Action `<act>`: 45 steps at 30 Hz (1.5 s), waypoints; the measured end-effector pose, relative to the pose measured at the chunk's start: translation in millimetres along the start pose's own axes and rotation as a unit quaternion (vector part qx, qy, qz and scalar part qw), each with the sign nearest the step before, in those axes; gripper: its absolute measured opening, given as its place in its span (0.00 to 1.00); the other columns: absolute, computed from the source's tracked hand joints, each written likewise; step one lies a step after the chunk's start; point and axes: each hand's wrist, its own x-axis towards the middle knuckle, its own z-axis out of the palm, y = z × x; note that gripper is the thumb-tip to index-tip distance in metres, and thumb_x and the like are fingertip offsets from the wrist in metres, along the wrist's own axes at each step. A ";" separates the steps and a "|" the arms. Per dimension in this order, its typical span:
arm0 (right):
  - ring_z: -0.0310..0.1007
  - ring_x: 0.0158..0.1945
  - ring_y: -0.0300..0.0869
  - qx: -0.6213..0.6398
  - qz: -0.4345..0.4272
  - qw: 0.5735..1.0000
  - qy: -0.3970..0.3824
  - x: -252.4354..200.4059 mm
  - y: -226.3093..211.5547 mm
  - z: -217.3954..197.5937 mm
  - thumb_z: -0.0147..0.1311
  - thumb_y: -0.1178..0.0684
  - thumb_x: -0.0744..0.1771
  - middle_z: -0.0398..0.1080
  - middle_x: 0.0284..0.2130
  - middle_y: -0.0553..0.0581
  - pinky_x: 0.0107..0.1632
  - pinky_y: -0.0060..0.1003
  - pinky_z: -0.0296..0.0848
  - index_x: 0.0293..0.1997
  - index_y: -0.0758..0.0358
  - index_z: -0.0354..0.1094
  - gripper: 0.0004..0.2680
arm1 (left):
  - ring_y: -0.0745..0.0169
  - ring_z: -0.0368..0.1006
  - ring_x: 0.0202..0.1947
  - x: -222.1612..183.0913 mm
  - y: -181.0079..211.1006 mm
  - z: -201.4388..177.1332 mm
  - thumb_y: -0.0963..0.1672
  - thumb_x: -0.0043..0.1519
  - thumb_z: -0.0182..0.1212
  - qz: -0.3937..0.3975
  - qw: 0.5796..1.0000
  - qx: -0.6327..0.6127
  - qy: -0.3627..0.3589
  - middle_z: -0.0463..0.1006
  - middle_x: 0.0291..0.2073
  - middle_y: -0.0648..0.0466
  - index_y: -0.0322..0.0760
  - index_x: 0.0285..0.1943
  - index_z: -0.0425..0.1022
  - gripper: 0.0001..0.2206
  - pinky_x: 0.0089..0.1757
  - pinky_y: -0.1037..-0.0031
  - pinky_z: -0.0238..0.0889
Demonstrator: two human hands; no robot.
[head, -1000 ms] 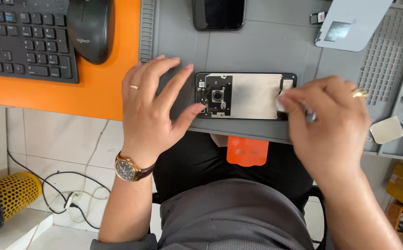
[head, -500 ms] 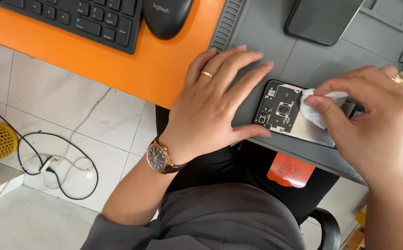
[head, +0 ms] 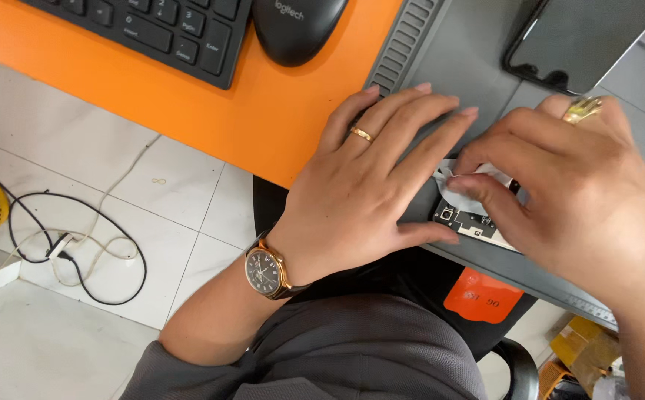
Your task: The person wipes the internal components and back panel of a mobile phone with a cloth, uses a screwdriver to pry at the panel and tighten components, and handles a small tube of adhesive while working at a bench.
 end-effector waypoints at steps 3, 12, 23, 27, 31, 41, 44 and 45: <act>0.68 0.42 0.55 -0.012 -0.027 0.998 0.054 -16.7 27.8 3.2 0.74 0.56 0.80 0.77 0.43 0.50 0.51 0.53 0.64 0.47 0.59 0.81 0.07 | 0.56 0.68 0.77 -1.0 10.6 8.0 0.71 0.55 0.87 0.006 1.000 0.013 0.001 0.71 0.74 0.56 0.45 0.79 0.67 0.54 0.73 0.57 0.56; 0.64 0.34 0.53 0.029 -0.100 0.994 0.015 2.9 9.0 -4.7 0.60 0.58 0.76 0.73 0.39 0.51 0.47 0.51 0.58 0.41 0.56 0.75 0.07 | 0.54 0.68 0.77 -1.0 11.8 5.8 0.70 0.59 0.79 0.001 1.000 -0.011 -0.005 0.72 0.73 0.54 0.42 0.79 0.68 0.49 0.72 0.57 0.55; 0.74 0.49 0.54 0.110 0.163 0.972 0.132 -96.1 9.6 21.8 0.70 0.64 0.78 0.74 0.45 0.67 0.56 0.48 0.69 0.50 0.74 0.80 0.04 | 0.54 0.72 0.75 1.4 10.4 7.5 0.72 0.62 0.69 0.056 0.998 0.008 0.003 0.74 0.73 0.58 0.48 0.80 0.67 0.47 0.71 0.54 0.58; 0.74 0.45 0.52 0.126 0.165 0.959 0.193 -98.3 -23.1 33.5 0.71 0.67 0.73 0.77 0.42 0.63 0.57 0.46 0.69 0.43 0.69 0.81 0.04 | 0.56 0.71 0.77 0.5 11.9 9.4 0.70 0.63 0.81 0.071 0.997 0.015 -0.026 0.74 0.77 0.71 0.54 0.82 0.64 0.47 0.73 0.53 0.52; 0.77 0.48 0.51 0.107 0.229 0.954 0.162 -119.1 -16.2 29.8 0.72 0.63 0.75 0.78 0.45 0.62 0.79 0.51 0.62 0.47 0.67 0.80 0.04 | 0.54 0.72 0.78 -2.6 13.7 13.4 0.70 0.67 0.72 0.065 0.997 0.014 -0.037 0.76 0.77 0.72 0.54 0.84 0.60 0.45 0.75 0.53 0.49; 0.73 0.44 0.55 0.041 0.175 0.967 0.183 -89.4 -43.4 39.1 0.66 0.54 0.74 0.77 0.41 0.47 0.51 0.52 0.55 0.42 0.53 0.77 0.04 | 0.51 0.69 0.78 -8.3 16.2 20.0 0.66 0.66 0.75 0.059 0.998 -0.033 -0.004 0.90 0.60 0.67 0.53 0.84 0.60 0.44 0.76 0.50 0.47; 0.72 0.41 0.55 0.001 0.163 0.963 0.213 -83.4 -46.4 47.2 0.67 0.53 0.74 0.76 0.39 0.48 0.49 0.51 0.56 0.43 0.53 0.77 0.04 | 0.52 0.69 0.77 -6.7 18.1 18.8 0.66 0.64 0.75 0.056 0.998 -0.034 -0.004 0.90 0.58 0.66 0.52 0.83 0.62 0.43 0.76 0.51 0.47; 0.69 0.35 0.52 -0.005 0.158 0.960 0.231 -81.5 -46.7 51.2 0.67 0.53 0.74 0.74 0.38 0.48 0.46 0.50 0.55 0.42 0.53 0.77 0.05 | 0.53 0.69 0.75 -5.3 19.2 18.8 0.66 0.64 0.74 0.055 0.998 -0.035 0.001 0.90 0.59 0.66 0.51 0.82 0.64 0.43 0.75 0.51 0.48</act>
